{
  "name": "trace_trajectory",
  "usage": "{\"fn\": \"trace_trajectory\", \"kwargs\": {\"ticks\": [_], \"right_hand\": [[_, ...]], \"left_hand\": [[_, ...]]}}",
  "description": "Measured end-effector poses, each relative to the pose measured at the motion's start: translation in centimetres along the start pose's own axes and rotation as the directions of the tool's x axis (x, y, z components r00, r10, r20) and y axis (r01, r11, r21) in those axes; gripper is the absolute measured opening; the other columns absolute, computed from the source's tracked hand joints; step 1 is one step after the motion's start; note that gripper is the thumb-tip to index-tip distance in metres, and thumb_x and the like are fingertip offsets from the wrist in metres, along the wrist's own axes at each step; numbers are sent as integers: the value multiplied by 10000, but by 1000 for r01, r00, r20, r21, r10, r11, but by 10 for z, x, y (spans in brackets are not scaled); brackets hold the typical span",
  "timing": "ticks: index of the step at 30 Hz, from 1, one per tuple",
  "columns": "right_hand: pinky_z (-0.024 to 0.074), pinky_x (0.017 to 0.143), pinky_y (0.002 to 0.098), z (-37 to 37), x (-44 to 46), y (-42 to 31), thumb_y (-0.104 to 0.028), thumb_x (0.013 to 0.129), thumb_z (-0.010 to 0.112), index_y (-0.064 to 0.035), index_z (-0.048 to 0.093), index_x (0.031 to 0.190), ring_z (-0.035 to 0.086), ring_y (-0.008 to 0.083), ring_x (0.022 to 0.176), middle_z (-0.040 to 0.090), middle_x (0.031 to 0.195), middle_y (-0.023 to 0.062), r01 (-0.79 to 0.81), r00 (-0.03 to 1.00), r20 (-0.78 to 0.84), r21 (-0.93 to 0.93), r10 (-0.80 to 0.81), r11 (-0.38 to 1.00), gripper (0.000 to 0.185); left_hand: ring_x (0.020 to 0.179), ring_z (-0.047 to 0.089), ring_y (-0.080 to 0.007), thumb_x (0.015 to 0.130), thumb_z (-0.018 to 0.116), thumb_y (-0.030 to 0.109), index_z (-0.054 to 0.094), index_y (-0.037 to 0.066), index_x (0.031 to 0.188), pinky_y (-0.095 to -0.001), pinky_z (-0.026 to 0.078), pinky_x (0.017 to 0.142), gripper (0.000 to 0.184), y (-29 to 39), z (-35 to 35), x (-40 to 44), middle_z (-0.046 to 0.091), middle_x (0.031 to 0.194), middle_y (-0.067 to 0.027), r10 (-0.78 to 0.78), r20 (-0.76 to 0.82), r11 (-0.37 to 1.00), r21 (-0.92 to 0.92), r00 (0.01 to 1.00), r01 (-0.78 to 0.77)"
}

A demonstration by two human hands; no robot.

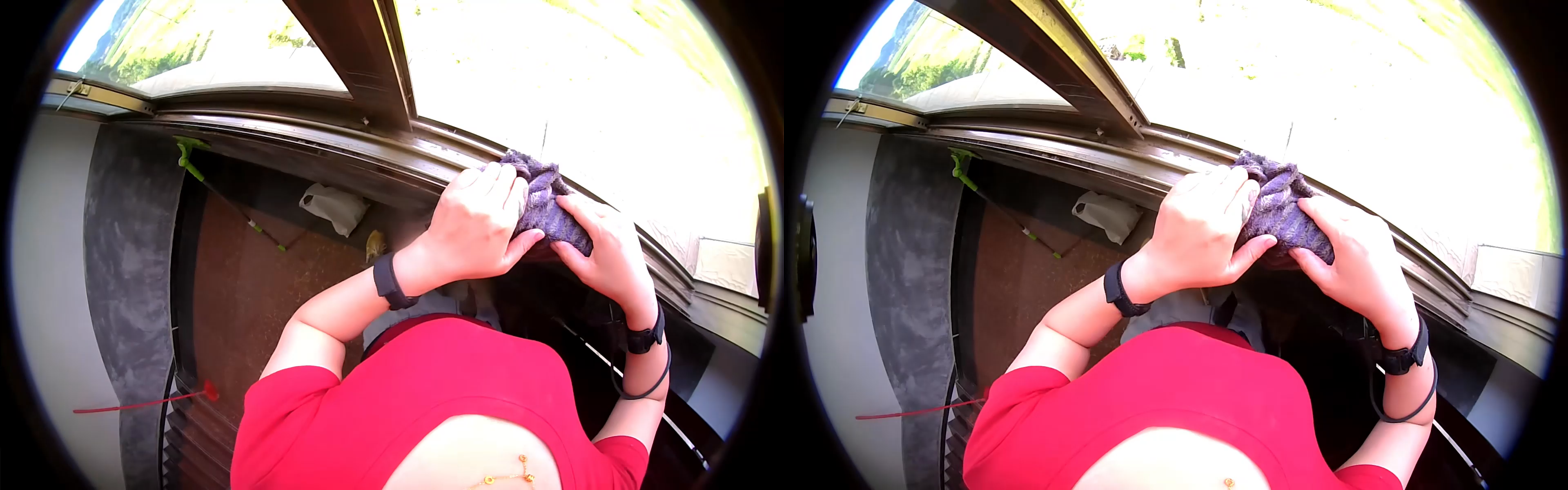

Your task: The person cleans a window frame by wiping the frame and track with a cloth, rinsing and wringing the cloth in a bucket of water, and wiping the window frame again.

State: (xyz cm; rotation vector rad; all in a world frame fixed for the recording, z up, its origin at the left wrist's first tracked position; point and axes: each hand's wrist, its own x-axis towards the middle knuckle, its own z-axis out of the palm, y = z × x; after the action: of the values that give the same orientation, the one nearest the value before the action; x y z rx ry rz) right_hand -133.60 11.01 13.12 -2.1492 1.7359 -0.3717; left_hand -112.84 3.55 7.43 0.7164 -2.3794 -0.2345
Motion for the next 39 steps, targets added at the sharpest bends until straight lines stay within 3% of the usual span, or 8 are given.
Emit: {"fn": "trace_trajectory", "kwargs": {"ticks": [5, 12, 22, 25, 27, 31, 35, 39], "right_hand": [[473, 926, 424, 15, 8, -4, -143, 727, 661, 16, 568, 1238, 578, 377, 1059, 586, 1144, 198, 12, 999, -53, 22, -11, 1000, 543], [481, 929, 423, 33, 45, -27, -128, 725, 630, 39, 570, 1234, 584, 386, 1038, 569, 1172, 211, 219, 972, -94, 43, -214, 975, 539], [454, 975, 422, 47, 86, -60, -162, 763, 741, 22, 563, 1274, 555, 383, 1109, 545, 1233, 206, 176, 984, 13, 61, -177, 982, 571], [467, 957, 417, 49, 80, -64, -79, 776, 736, -1, 601, 1240, 555, 368, 1121, 560, 1227, 187, 221, 975, -32, 31, -221, 975, 489], [477, 953, 410, 55, 75, -63, -56, 785, 722, -13, 618, 1223, 555, 369, 1130, 583, 1208, 168, 304, 940, -141, -73, -311, 950, 453], [483, 982, 403, 54, 83, -69, -55, 809, 707, -32, 636, 1208, 580, 347, 1160, 606, 1244, 182, 272, 958, -135, 139, -254, 952, 406], [474, 1003, 407, 64, 116, -99, -97, 856, 679, 2, 556, 1295, 572, 358, 1183, 598, 1271, 210, 431, 884, -216, 36, -414, 902, 466], [464, 1014, 406, 88, 158, -125, -178, 869, 682, 57, 487, 1338, 575, 369, 1176, 589, 1273, 236, 485, 854, -195, -34, -482, 874, 560]], "left_hand": [[892, 590, -174, 761, 616, 705, 682, 36, 994, -361, 306, 858, 711, -15, -15, 4, 644, 943, -29, -20, 111, 973, 229, 994, -6], [903, 529, -151, 706, 593, 785, 717, 70, 999, -378, 286, 857, 784, -57, -61, -7, 641, 931, 20, -120, 202, 871, 491, 972, 6], [957, 586, -226, 765, 742, 495, 679, 50, 1075, -370, 396, 834, 546, -86, -73, -30, 673, 1076, -44, -40, 86, 953, 303, 995, 12], [868, 637, -276, 689, 798, 81, 674, 10, 1014, -382, 513, 800, 355, -106, -83, -37, 694, 1004, -96, 51, 57, 998, -36, 997, -49], [860, 633, -279, 675, 769, 20, 687, 19, 949, -379, 502, 803, 286, -114, -88, -42, 689, 985, -103, 57, -29, 985, -163, 998, -61], [864, 624, -293, 632, 684, -84, 698, 22, 951, -375, 491, 791, 337, -100, -113, -48, 682, 941, -91, 76, -163, 996, -32, 984, -83], [911, 614, -260, 653, 723, -34, 686, 18, 1004, -365, 471, 821, 356, -113, -138, -63, 672, 993, -85, 144, -269, 953, 296, 952, -61], [931, 622, -290, 738, 730, -58, 687, 25, 1009, -385, 495, 843, 287, -149, -156, -77, 683, 998, -93, -21, -331, 938, 319, 943, 133]]}}
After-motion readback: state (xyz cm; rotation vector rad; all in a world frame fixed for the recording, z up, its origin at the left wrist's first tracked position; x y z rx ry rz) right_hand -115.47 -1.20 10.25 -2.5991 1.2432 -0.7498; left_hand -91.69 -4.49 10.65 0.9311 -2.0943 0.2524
